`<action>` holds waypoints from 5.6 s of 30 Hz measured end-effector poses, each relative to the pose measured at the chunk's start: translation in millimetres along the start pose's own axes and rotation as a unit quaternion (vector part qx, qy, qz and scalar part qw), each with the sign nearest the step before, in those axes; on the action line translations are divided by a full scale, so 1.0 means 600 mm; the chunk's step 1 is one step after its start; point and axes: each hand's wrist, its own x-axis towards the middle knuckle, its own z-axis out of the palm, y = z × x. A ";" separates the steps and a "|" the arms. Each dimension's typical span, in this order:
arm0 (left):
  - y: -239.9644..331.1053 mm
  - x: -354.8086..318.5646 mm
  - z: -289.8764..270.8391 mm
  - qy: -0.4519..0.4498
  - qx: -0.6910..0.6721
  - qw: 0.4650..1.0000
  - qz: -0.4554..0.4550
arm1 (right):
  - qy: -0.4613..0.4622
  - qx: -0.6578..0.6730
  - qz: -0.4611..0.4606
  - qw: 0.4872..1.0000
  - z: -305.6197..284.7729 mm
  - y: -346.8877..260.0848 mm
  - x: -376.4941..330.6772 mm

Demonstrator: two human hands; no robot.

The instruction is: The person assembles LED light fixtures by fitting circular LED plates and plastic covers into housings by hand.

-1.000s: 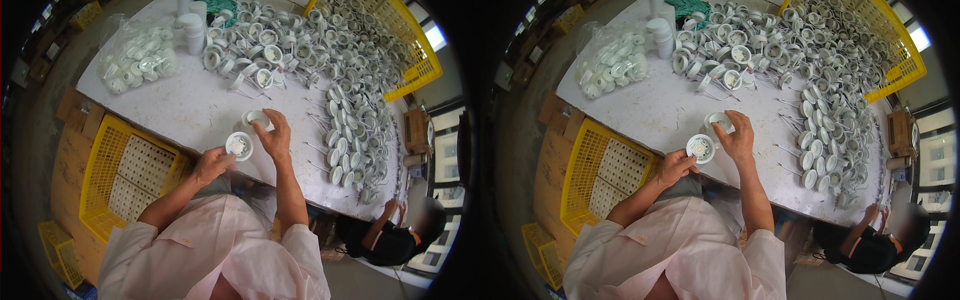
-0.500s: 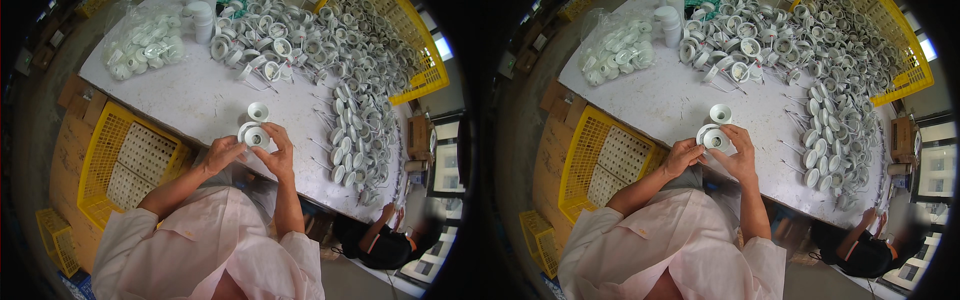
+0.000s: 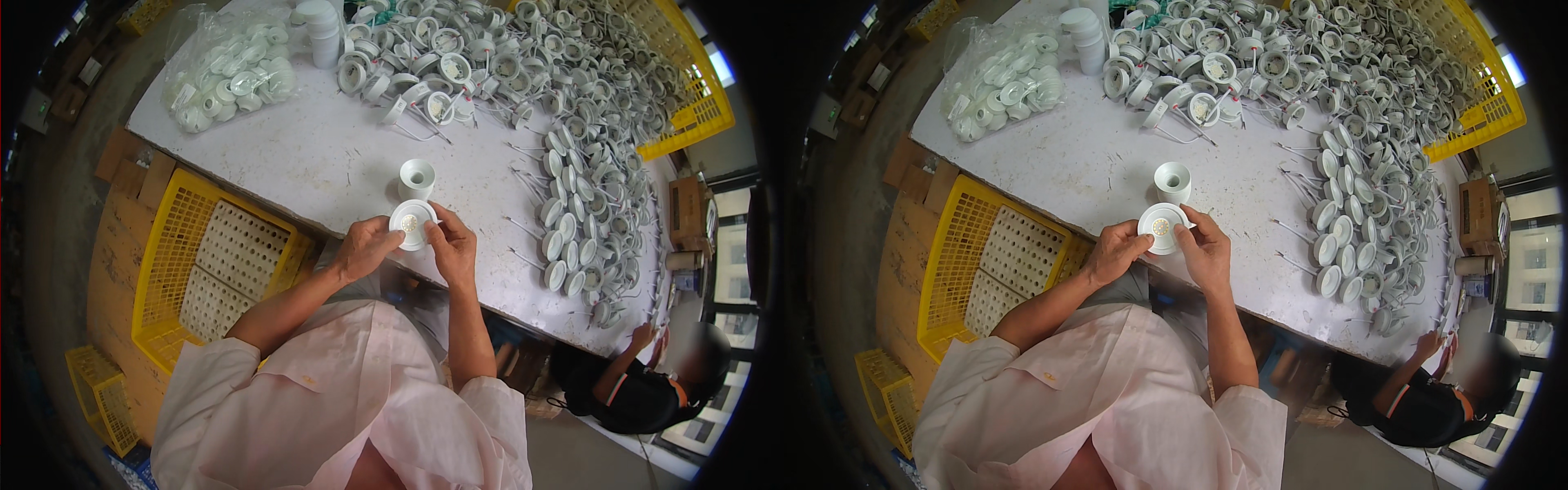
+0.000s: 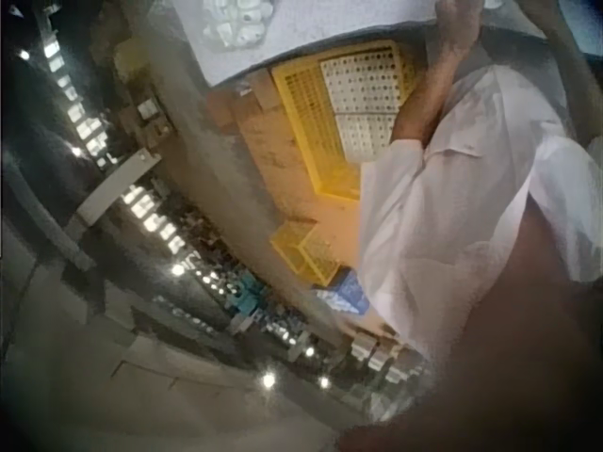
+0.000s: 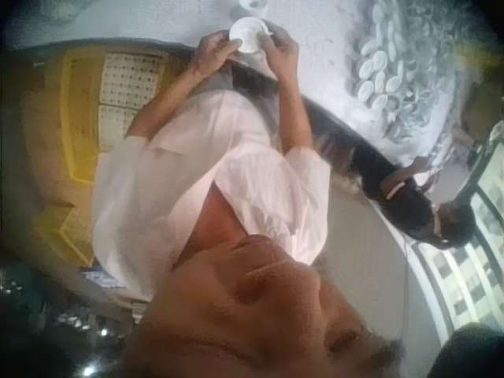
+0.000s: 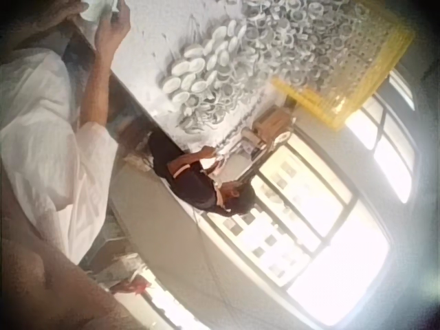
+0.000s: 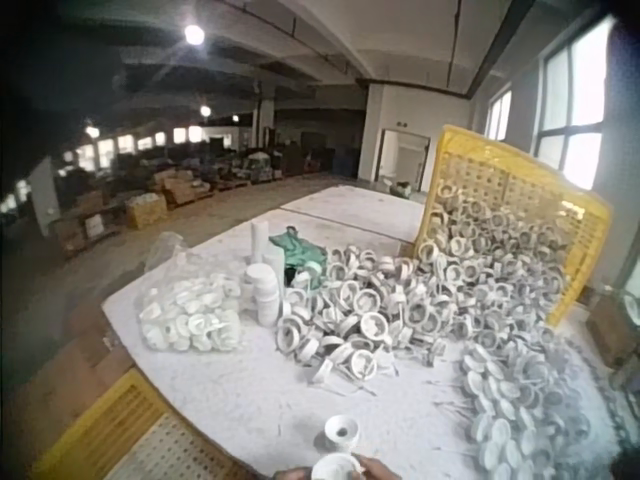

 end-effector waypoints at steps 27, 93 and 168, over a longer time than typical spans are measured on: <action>-0.018 0.024 0.027 -0.029 0.064 0.994 -0.079 | 0.098 -0.151 0.001 0.984 -0.024 0.017 -0.029; 0.007 0.657 0.398 0.178 0.253 0.950 0.036 | 0.500 -0.214 -0.210 0.813 -0.430 -0.121 -0.170; 0.055 0.085 0.122 -0.212 0.021 0.977 0.024 | 0.184 0.024 -0.010 0.983 -0.105 -0.044 -0.051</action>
